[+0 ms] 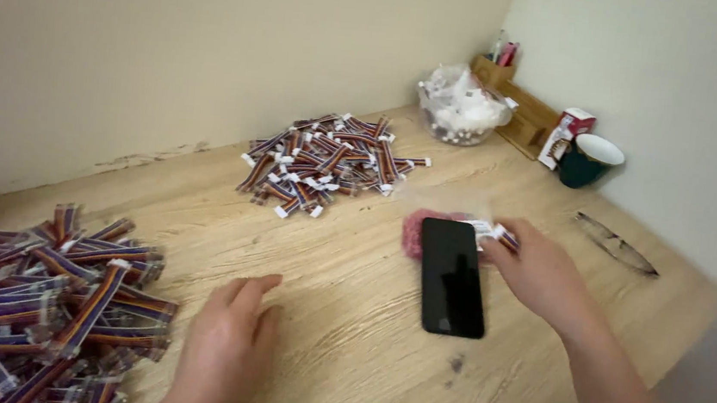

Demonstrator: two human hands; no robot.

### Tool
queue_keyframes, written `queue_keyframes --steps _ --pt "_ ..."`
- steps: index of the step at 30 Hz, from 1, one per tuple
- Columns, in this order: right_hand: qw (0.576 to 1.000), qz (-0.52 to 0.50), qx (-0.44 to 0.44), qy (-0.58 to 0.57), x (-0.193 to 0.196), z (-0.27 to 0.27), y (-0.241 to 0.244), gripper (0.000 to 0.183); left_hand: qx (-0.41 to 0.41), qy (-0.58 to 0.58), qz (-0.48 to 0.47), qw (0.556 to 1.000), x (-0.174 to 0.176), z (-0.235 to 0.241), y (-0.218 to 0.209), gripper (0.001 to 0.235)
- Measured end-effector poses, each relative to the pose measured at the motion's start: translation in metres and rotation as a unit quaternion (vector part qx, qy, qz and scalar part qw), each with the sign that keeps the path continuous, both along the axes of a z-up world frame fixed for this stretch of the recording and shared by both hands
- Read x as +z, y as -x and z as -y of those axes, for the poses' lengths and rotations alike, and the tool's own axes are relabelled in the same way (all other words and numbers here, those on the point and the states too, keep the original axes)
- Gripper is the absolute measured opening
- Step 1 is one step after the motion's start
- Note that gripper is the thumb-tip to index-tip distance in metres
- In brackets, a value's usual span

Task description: Assembling electronic ribbon cables by manually attaching plastic connectors to the ends and sorting them into piles.

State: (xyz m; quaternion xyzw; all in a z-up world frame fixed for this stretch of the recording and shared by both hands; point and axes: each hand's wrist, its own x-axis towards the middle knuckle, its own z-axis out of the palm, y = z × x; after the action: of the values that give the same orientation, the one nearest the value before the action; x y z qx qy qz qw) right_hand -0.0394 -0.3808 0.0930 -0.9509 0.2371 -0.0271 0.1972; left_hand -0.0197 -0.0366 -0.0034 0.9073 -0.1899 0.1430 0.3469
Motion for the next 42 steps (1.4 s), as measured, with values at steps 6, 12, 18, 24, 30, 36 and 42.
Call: queue_keyframes --steps 6,12,18,24,30,36,42 --pt "0.96 -0.055 -0.099 -0.256 -0.007 0.006 0.031 0.041 -0.039 0.116 -0.37 0.921 0.042 0.084 0.015 0.043" --pt "0.947 -0.031 -0.073 -0.312 -0.023 0.011 0.018 0.034 -0.149 0.007 -0.322 0.935 0.027 0.146 0.007 0.069" --pt "0.921 -0.002 -0.032 -0.389 -0.067 0.035 -0.003 0.019 -0.171 0.053 -0.381 0.907 0.059 0.167 0.018 0.07" --pt "0.888 0.019 -0.03 -0.459 -0.087 0.063 -0.007 0.017 -0.171 0.198 -0.414 0.872 0.014 0.182 0.012 0.075" --pt "0.919 0.045 -0.151 -0.36 -0.055 0.149 0.009 0.035 -0.118 0.072 -0.394 0.909 0.066 0.176 0.015 0.073" --pt "0.941 -0.017 -0.173 -0.29 -0.041 0.202 0.021 0.036 -0.083 0.033 -0.244 0.966 0.044 0.173 -0.019 0.067" --pt "0.961 -0.078 -0.191 -0.182 -0.061 0.223 0.014 0.036 -0.131 -0.076 -0.153 0.977 0.041 0.193 -0.048 0.078"
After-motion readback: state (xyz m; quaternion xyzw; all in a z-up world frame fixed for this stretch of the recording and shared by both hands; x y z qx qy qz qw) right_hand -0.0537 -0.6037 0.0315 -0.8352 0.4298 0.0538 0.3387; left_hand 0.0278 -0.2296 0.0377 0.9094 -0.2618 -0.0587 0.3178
